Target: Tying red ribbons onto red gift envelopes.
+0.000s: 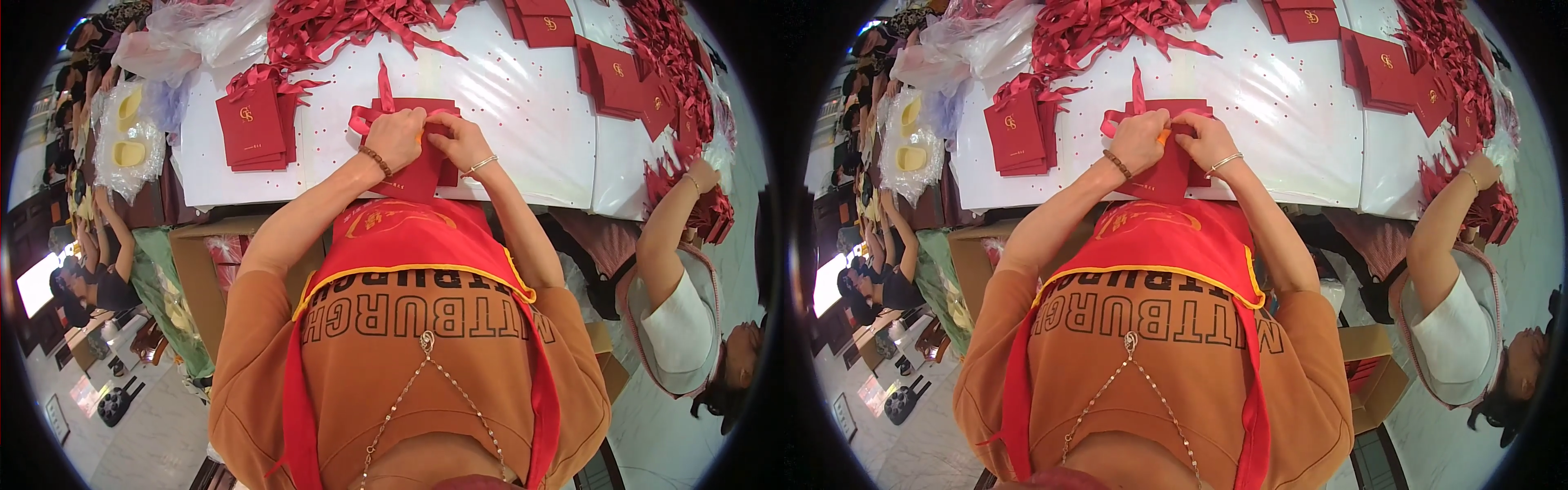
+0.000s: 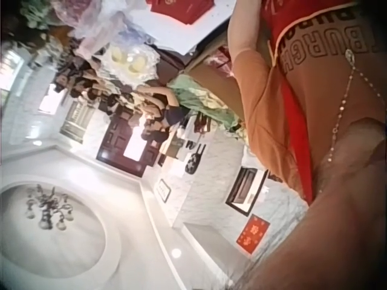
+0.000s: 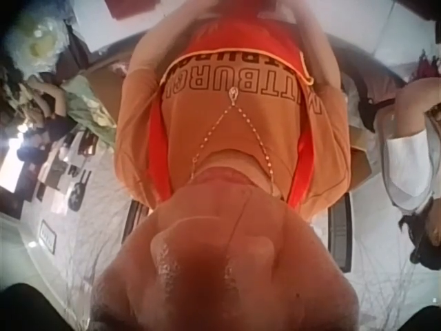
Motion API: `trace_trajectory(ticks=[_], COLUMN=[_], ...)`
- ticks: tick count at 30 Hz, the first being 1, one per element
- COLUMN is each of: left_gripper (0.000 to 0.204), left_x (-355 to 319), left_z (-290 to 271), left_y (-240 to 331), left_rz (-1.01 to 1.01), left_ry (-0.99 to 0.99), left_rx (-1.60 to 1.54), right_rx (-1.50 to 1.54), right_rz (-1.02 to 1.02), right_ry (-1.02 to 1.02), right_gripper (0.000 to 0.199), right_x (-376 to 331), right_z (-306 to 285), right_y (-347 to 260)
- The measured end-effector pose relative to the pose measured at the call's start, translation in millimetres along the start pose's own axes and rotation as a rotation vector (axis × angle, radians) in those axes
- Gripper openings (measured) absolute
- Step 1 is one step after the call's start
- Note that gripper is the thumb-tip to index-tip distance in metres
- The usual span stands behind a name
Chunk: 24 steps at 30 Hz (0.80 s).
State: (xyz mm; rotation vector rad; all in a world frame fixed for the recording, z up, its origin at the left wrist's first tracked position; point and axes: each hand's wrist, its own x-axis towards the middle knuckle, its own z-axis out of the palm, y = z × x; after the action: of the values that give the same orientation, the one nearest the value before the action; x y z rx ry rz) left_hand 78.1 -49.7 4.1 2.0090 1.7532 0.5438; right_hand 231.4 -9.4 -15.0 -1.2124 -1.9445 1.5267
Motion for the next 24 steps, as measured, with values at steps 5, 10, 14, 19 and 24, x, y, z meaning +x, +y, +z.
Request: trace_trajectory(ticks=[5,10,14,19,24], left_gripper=[0.008,0.009,0.013,0.015,0.015], left_x=[-3,-14,-18,-12,-9], left_z=[7,13,11,2,-7], left_y=[1,-13,-23,-15,-15], left_rz=[-0.047,0.020,0.083,-0.181,-0.210], left_ry=[0.079,0.106,0.096,0.075,0.010], left_rx=[-0.065,-0.146,-0.152,-0.353,-0.339], right_rx=[-0.021,0.059,-0.004,-0.078,-0.146], right_rz=[0.035,0.040,-0.007,0.027,-0.154], right_ry=[-0.001,-0.029,0.006,-0.040,-0.006], right_gripper=[0.027,0.026,0.025,0.025,0.025], right_x=[1,8,4,2,1], right_z=[-1,4,6,3,6], right_y=[-2,12,0,-15,-12])
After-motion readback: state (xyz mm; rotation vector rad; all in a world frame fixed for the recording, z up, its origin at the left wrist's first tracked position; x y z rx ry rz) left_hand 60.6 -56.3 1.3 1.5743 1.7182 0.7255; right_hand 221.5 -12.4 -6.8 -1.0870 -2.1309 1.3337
